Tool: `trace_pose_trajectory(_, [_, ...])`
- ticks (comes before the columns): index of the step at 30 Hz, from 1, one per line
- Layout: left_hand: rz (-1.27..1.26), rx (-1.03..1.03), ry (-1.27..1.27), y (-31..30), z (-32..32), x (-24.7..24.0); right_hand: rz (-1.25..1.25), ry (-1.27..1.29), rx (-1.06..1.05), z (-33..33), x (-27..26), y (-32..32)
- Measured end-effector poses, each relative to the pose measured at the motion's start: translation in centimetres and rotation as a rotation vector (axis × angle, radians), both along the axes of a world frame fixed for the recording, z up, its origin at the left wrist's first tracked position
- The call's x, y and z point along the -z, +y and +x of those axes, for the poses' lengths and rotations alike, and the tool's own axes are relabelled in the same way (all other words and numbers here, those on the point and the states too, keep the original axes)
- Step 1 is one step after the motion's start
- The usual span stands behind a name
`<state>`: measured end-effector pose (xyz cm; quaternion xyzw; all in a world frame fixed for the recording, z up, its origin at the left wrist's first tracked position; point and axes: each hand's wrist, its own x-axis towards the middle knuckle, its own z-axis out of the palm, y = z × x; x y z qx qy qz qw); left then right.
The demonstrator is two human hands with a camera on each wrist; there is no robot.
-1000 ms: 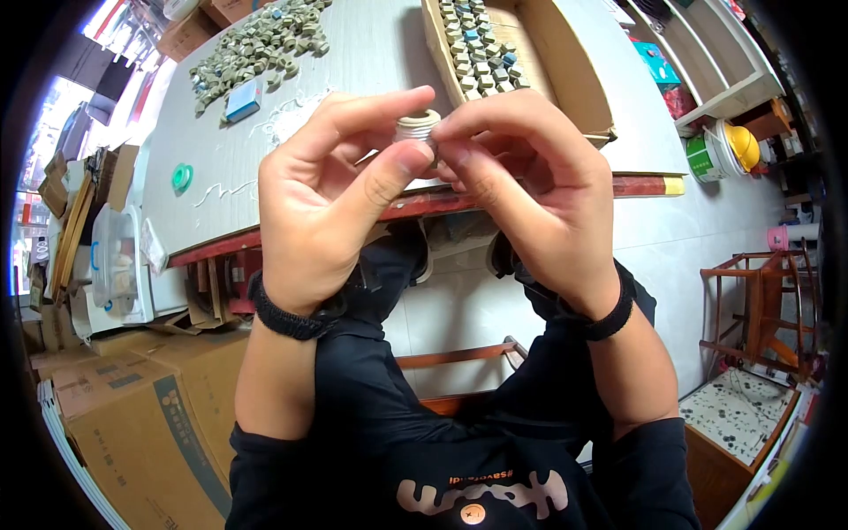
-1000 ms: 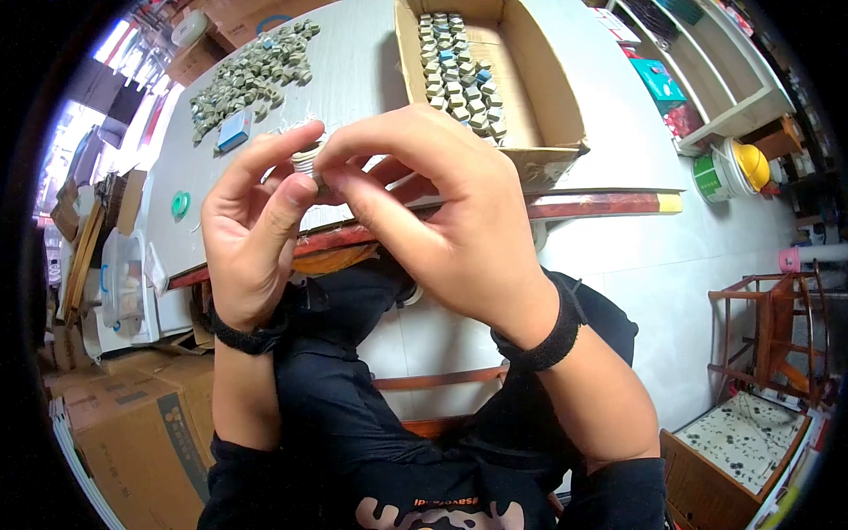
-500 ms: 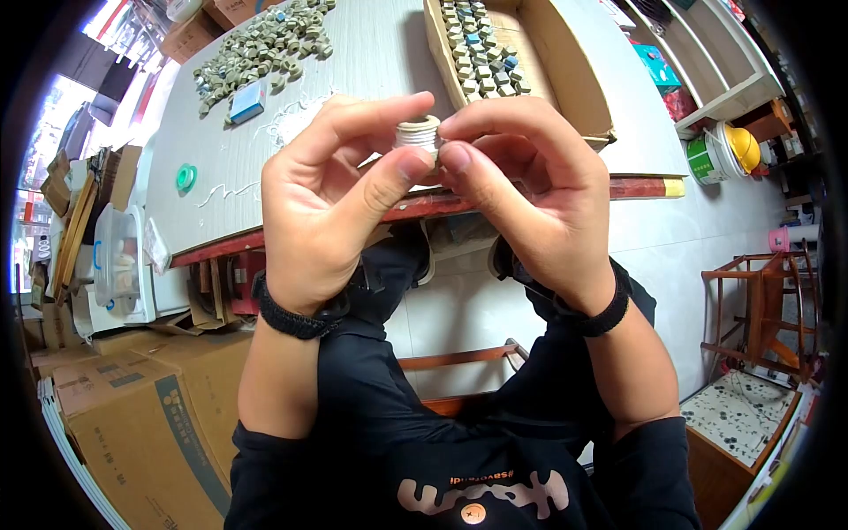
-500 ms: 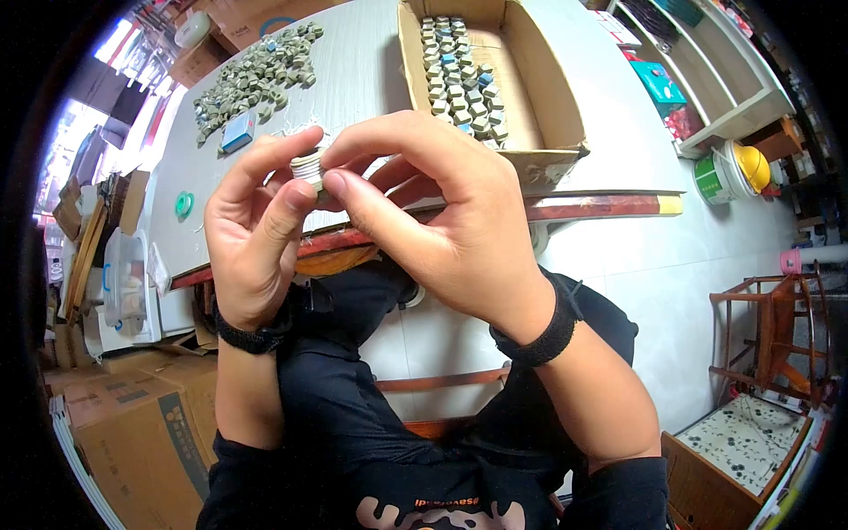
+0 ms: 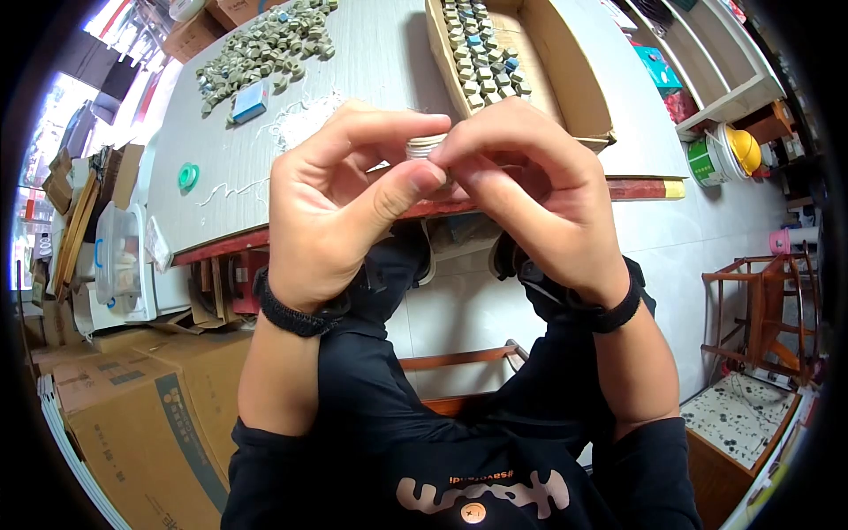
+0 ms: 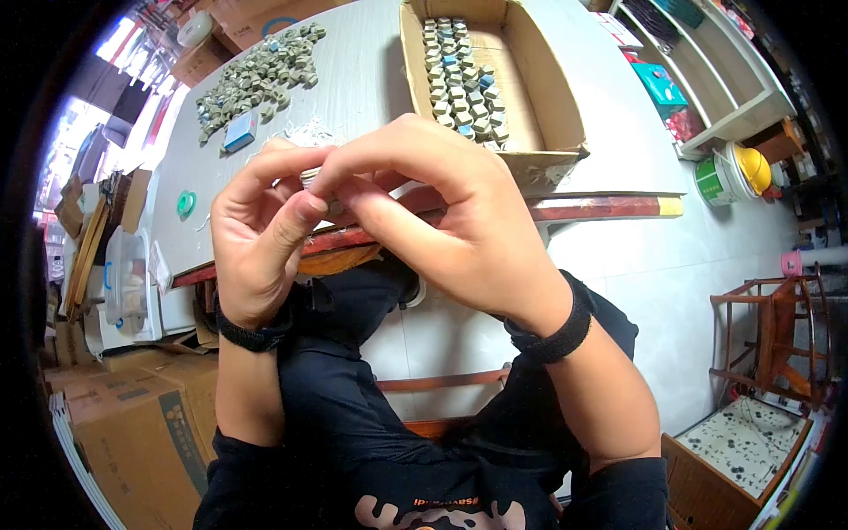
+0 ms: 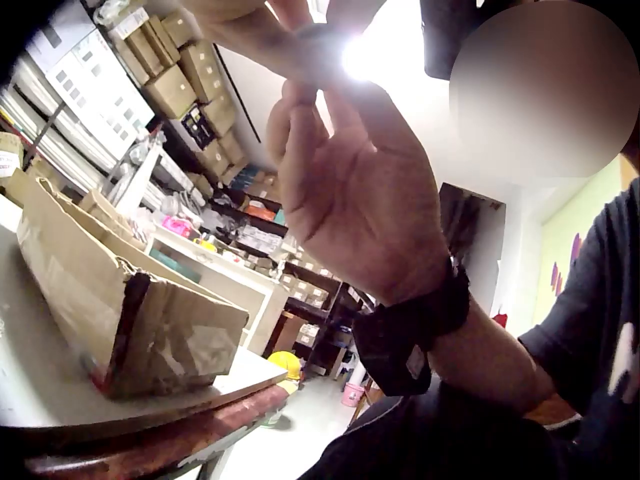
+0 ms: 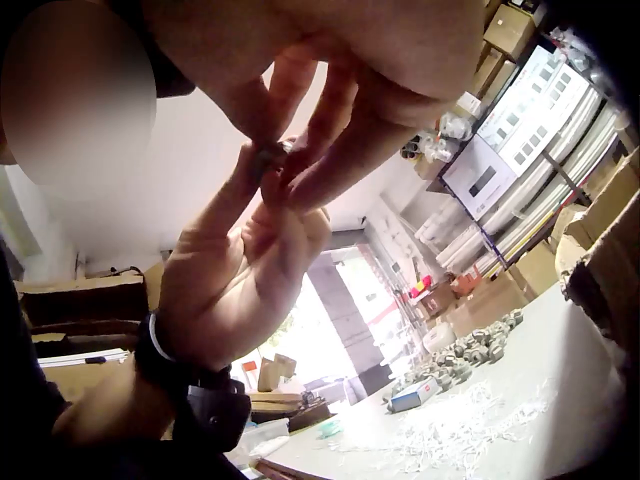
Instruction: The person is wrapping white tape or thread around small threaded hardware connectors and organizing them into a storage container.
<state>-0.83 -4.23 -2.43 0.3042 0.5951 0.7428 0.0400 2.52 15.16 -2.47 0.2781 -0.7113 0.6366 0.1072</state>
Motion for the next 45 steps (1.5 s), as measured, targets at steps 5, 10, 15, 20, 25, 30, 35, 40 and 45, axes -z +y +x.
trace_pose_trajectory(5, [0.027,0.008,-0.025,0.1,0.2,-0.3,-0.132,-0.029,0.036,0.6,-0.1,-0.8])
trace_pose_trajectory(10, [0.008,0.005,0.004,-0.1,0.1,-0.3,-0.031,0.040,0.070,0.7,-0.4,-0.6])
trace_pose_trajectory(15, [-0.026,-0.018,0.002,-0.2,0.2,-0.5,0.057,0.077,0.071,0.6,-0.6,-0.5])
trace_pose_trajectory(20, [-0.044,-0.040,0.044,-0.1,0.4,-0.5,0.042,0.053,0.081,0.6,-0.7,-0.3])
trace_pose_trajectory(25, [-0.064,-0.033,0.056,-0.1,0.4,-0.7,0.007,0.086,0.103,0.3,-0.3,-0.2])
trace_pose_trajectory(30, [0.006,-0.010,0.015,0.1,0.5,-0.7,0.068,0.101,0.098,0.8,-0.8,-0.1])
trace_pose_trajectory(35, [0.025,-0.008,-0.030,0.2,0.8,-0.9,0.120,0.166,0.115,0.5,-0.5,0.0])
trace_pose_trajectory(40, [-0.006,-0.016,0.009,0.0,0.6,-0.6,0.153,0.199,0.105,0.4,-0.5,0.1])
trace_pose_trajectory(45, [-0.052,-0.014,0.041,-0.1,0.7,-0.6,0.068,0.064,0.081,0.7,-1.0,0.0])
